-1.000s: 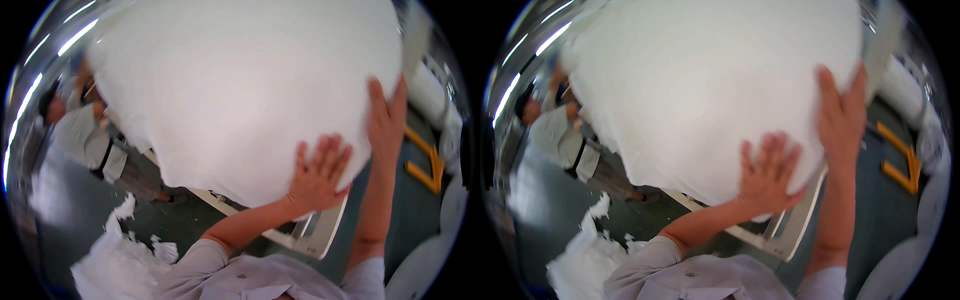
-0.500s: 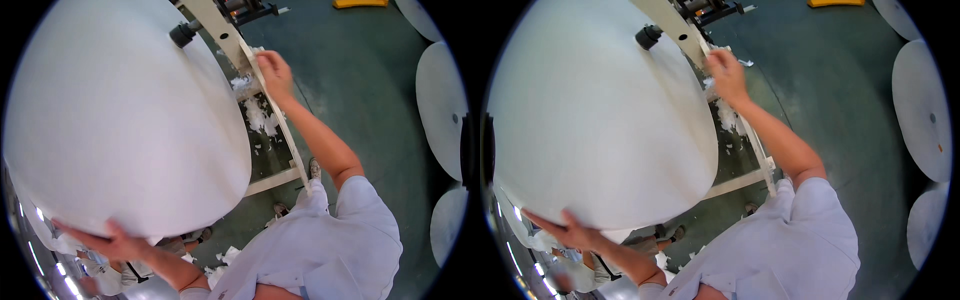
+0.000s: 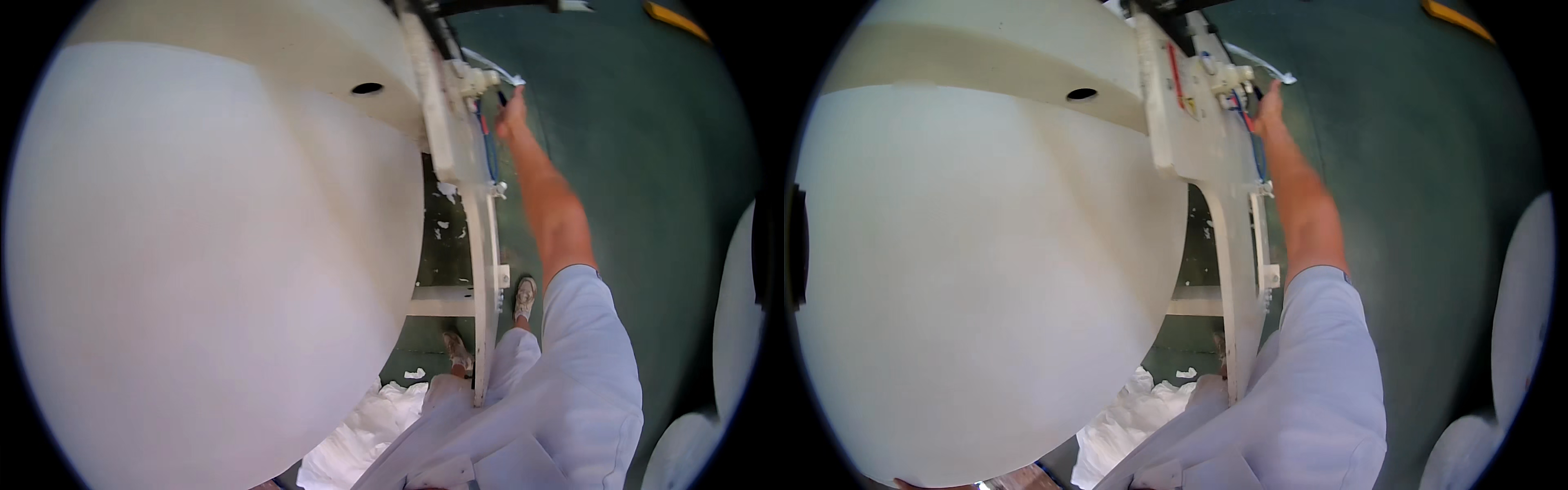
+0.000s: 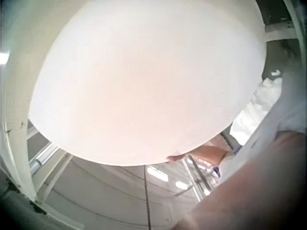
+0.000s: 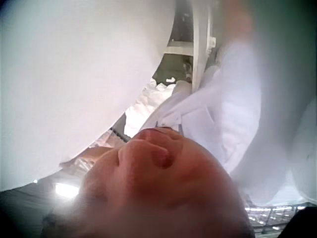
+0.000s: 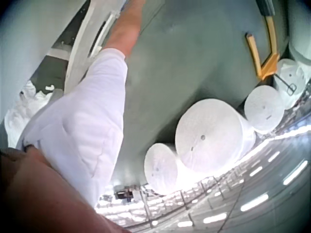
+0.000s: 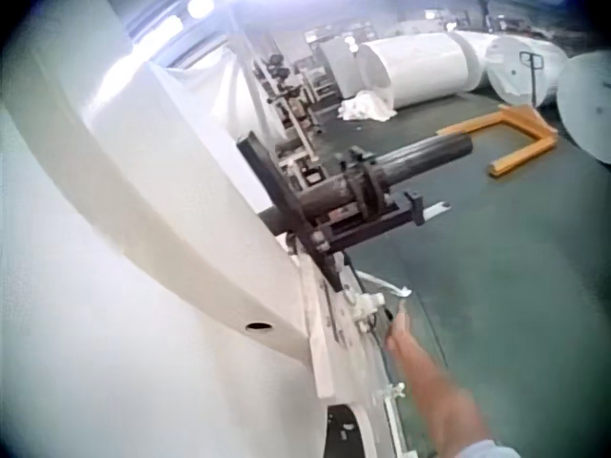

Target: The person uses a crane and a remote control to move large rolls of white material and subsequently handles pieces of the material by hand.

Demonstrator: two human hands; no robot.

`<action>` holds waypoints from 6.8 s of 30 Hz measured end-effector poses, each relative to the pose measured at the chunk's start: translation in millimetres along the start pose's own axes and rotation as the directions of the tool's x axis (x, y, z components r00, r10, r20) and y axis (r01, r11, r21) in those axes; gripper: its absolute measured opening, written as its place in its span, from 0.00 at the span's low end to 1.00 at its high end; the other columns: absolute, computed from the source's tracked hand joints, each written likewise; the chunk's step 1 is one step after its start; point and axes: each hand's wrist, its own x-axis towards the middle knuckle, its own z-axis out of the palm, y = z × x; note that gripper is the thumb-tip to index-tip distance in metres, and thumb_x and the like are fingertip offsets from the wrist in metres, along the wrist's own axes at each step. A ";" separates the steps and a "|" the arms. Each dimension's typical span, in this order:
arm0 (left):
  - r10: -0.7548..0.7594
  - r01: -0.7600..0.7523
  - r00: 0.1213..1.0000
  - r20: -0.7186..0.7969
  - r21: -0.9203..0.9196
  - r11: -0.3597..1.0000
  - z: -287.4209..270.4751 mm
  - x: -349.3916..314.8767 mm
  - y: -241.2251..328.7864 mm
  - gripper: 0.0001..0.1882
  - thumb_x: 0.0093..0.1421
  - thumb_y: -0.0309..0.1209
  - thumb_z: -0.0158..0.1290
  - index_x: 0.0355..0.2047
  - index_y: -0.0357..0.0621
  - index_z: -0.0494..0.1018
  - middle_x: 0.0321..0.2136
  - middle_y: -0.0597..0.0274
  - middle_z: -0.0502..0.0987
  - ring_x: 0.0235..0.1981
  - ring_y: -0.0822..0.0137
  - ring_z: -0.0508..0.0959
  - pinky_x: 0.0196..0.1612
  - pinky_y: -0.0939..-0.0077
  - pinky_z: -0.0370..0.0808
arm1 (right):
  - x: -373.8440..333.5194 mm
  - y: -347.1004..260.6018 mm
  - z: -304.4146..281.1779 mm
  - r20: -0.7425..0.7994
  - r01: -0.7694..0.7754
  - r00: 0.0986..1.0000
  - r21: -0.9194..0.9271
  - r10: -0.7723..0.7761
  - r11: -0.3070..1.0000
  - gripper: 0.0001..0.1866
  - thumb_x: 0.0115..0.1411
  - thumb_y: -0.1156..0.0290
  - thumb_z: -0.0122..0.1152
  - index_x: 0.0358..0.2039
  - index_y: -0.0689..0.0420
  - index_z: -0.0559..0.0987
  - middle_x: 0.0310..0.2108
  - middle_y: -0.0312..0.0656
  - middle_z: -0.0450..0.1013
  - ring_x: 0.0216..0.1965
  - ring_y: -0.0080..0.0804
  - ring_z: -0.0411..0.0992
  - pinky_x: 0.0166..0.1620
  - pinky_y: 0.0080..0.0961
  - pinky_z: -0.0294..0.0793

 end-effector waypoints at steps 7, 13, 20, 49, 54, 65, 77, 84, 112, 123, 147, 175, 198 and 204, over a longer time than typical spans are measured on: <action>-0.075 0.070 0.996 0.055 0.087 0.994 -27.1 44.7 -18.6 0.34 0.59 0.51 0.52 0.59 0.44 0.64 0.54 0.53 0.68 0.51 0.58 0.72 0.54 0.66 0.71 | 112.9 -3.5 5.8 0.252 -0.068 0.966 0.057 0.052 0.996 0.48 0.60 0.26 0.32 0.67 0.53 0.57 0.59 0.47 0.63 0.55 0.43 0.67 0.58 0.47 0.66; -0.093 0.082 0.990 0.108 0.104 0.991 -35.9 68.9 -13.7 0.30 0.60 0.49 0.52 0.56 0.43 0.67 0.52 0.55 0.70 0.50 0.61 0.72 0.54 0.68 0.71 | 118.5 -78.4 68.8 0.462 0.020 0.878 -0.297 0.125 0.955 0.47 0.63 0.29 0.29 0.69 0.55 0.54 0.66 0.52 0.58 0.62 0.50 0.63 0.63 0.46 0.62; -0.113 0.106 0.985 0.134 0.056 0.993 -50.8 68.0 -33.2 0.26 0.61 0.46 0.53 0.53 0.43 0.71 0.50 0.57 0.72 0.49 0.65 0.73 0.53 0.71 0.70 | 1.9 -21.7 47.5 0.440 0.116 0.897 -0.121 -0.052 0.986 0.35 0.69 0.46 0.36 0.69 0.55 0.51 0.66 0.50 0.57 0.61 0.50 0.65 0.61 0.50 0.67; -0.292 0.339 0.416 0.861 0.152 0.929 -285.2 -454.1 -344.4 0.15 0.61 0.44 0.52 0.29 0.46 0.78 0.23 0.53 0.79 0.29 0.47 0.80 0.33 0.53 0.75 | -564.1 368.8 -244.3 0.811 0.965 0.258 -0.191 0.525 -0.181 0.21 0.60 0.57 0.56 0.26 0.67 0.77 0.25 0.61 0.73 0.31 0.61 0.74 0.34 0.48 0.72; -0.551 0.487 0.409 0.727 0.337 0.806 -318.1 -491.1 -405.9 0.13 0.59 0.42 0.55 0.29 0.45 0.78 0.24 0.56 0.80 0.29 0.50 0.80 0.33 0.56 0.75 | -773.5 434.0 -8.9 0.944 0.995 -0.053 0.076 0.325 -0.059 0.16 0.57 0.62 0.66 0.31 0.60 0.71 0.21 0.46 0.70 0.23 0.44 0.69 0.30 0.37 0.69; -0.928 0.750 0.208 0.308 0.559 0.354 -340.6 -495.8 -478.0 0.13 0.55 0.43 0.57 0.33 0.49 0.80 0.29 0.55 0.82 0.34 0.53 0.82 0.38 0.58 0.77 | -908.3 583.9 325.7 0.782 0.285 -0.583 0.449 0.218 -0.847 0.54 0.44 0.55 0.75 0.68 0.56 0.57 0.69 0.53 0.52 0.70 0.55 0.48 0.69 0.62 0.37; -0.975 0.814 0.089 0.205 0.549 0.190 -327.7 -521.7 -494.6 0.15 0.57 0.44 0.55 0.33 0.48 0.81 0.29 0.56 0.82 0.35 0.52 0.82 0.39 0.58 0.78 | -939.3 596.8 465.5 0.800 0.168 -0.576 0.313 0.164 -0.935 0.17 0.61 0.71 0.48 0.51 0.57 0.74 0.50 0.49 0.73 0.57 0.45 0.67 0.64 0.55 0.56; -0.941 0.800 0.210 0.264 0.506 0.321 -350.1 -541.3 -537.5 0.13 0.56 0.41 0.56 0.31 0.45 0.80 0.25 0.54 0.81 0.31 0.50 0.81 0.36 0.58 0.78 | -911.0 624.1 380.6 0.625 0.203 -0.721 0.604 0.300 -0.771 0.08 0.61 0.72 0.48 0.35 0.56 0.77 0.28 0.41 0.76 0.31 0.37 0.75 0.43 0.37 0.73; -0.664 0.466 -0.069 0.745 -0.564 -0.681 -349.9 -456.0 -607.0 0.28 0.66 0.49 0.46 0.57 0.40 0.67 0.53 0.48 0.74 0.53 0.49 0.75 0.57 0.54 0.71 | -963.9 681.9 -128.7 0.027 0.875 -0.483 -0.020 0.875 0.484 0.17 0.48 0.78 0.54 0.41 0.57 0.75 0.34 0.53 0.76 0.39 0.55 0.74 0.41 0.46 0.70; -0.880 0.689 -0.332 0.341 -0.550 -0.473 -384.4 -503.4 -548.3 0.20 0.64 0.28 0.52 0.54 0.35 0.64 0.45 0.50 0.76 0.43 0.54 0.80 0.47 0.58 0.79 | -920.4 697.6 -145.7 -0.192 0.816 -0.578 -0.142 0.793 0.561 0.13 0.51 0.73 0.55 0.39 0.56 0.78 0.33 0.52 0.77 0.38 0.55 0.74 0.41 0.46 0.70; -0.967 0.263 0.002 0.256 -0.933 -0.247 -476.6 -532.0 -530.5 0.24 0.56 0.16 0.49 0.54 0.40 0.66 0.48 0.55 0.76 0.48 0.57 0.77 0.51 0.63 0.77 | -952.9 679.3 -232.7 -0.282 0.833 -0.487 0.135 0.827 0.536 0.13 0.54 0.70 0.51 0.41 0.56 0.74 0.34 0.56 0.76 0.39 0.58 0.74 0.43 0.51 0.71; -0.904 0.680 0.414 -0.106 -0.624 0.385 -453.5 -359.4 -445.6 0.09 0.55 0.19 0.47 0.35 0.40 0.74 0.29 0.70 0.69 0.27 0.79 0.67 0.31 0.84 0.66 | -1025.9 709.6 -118.3 -0.381 0.610 -0.773 -0.223 0.508 0.761 0.22 0.60 0.56 0.62 0.27 0.66 0.72 0.19 0.54 0.66 0.21 0.47 0.65 0.28 0.42 0.61; -0.692 0.640 0.527 -0.494 -0.305 0.705 -444.4 -381.2 -473.2 0.12 0.61 0.25 0.56 0.44 0.33 0.71 0.34 0.61 0.76 0.39 0.70 0.74 0.46 0.76 0.71 | -1044.9 680.7 -113.2 -0.034 0.594 -0.804 -0.098 0.594 0.798 0.14 0.56 0.62 0.65 0.33 0.60 0.75 0.27 0.50 0.74 0.32 0.52 0.73 0.35 0.42 0.69; -0.876 0.767 0.300 -0.379 -0.450 0.457 -473.2 -414.0 -490.2 0.06 0.63 0.24 0.51 0.34 0.33 0.75 0.29 0.66 0.76 0.32 0.75 0.72 0.38 0.78 0.72 | -1049.6 680.6 -112.1 0.002 0.647 -0.762 0.011 0.647 0.762 0.18 0.55 0.58 0.65 0.29 0.62 0.74 0.28 0.58 0.74 0.34 0.62 0.72 0.37 0.49 0.70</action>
